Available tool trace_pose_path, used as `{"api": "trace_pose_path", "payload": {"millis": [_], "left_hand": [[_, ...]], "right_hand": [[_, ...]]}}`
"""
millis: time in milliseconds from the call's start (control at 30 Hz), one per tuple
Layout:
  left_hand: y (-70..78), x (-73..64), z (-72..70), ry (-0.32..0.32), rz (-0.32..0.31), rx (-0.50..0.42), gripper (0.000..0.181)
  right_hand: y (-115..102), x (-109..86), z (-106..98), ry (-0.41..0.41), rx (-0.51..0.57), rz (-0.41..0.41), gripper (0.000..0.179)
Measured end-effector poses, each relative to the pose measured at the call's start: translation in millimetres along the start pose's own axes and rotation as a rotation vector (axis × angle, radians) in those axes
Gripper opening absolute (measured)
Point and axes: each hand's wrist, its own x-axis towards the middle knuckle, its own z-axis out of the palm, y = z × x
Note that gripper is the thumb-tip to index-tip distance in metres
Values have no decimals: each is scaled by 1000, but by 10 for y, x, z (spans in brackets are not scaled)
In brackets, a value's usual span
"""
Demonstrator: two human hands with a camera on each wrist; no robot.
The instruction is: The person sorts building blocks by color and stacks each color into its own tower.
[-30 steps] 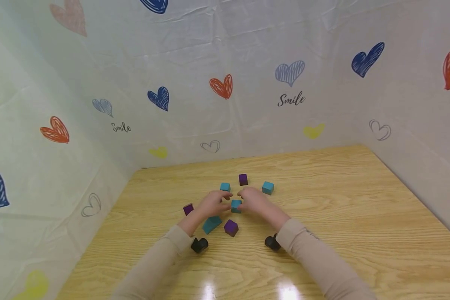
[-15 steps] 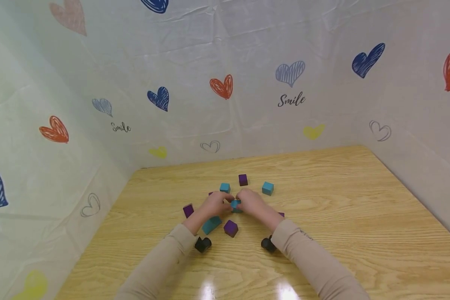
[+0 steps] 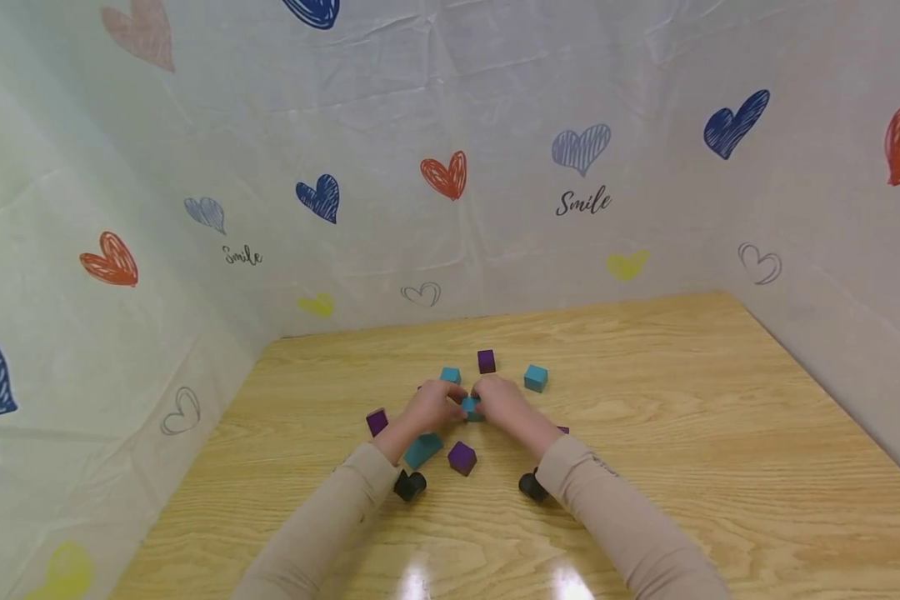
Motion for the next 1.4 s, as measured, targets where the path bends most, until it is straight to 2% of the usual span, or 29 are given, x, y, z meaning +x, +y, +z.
{"api": "trace_pose_path", "payload": {"millis": [233, 433, 667, 767, 967, 1200, 1400], "left_hand": [[-46, 37, -10, 9, 44, -97, 29], [-56, 52, -27, -12, 1, -172, 30], [-45, 52, -36, -12, -29, -152, 30], [-33, 61, -43, -17, -30, -129, 30], [-17, 79, -41, -36, -31, -94, 29], [-12, 86, -41, -37, -69, -106, 30], [-12, 100, -27, -43, -92, -103, 30]], "right_hand": [[-13, 40, 8, -5, -16, 16, 15], [-28, 55, 2, -13, -43, 18, 14], [-46, 71, 8, -3, -84, 3, 10], [-43, 75, -8, 6, -120, -11, 15], [18, 29, -203, 30, -134, -16, 27], [165, -25, -486, -72, -169, -23, 28], [292, -31, -499, -174, -116, -39, 30]]}}
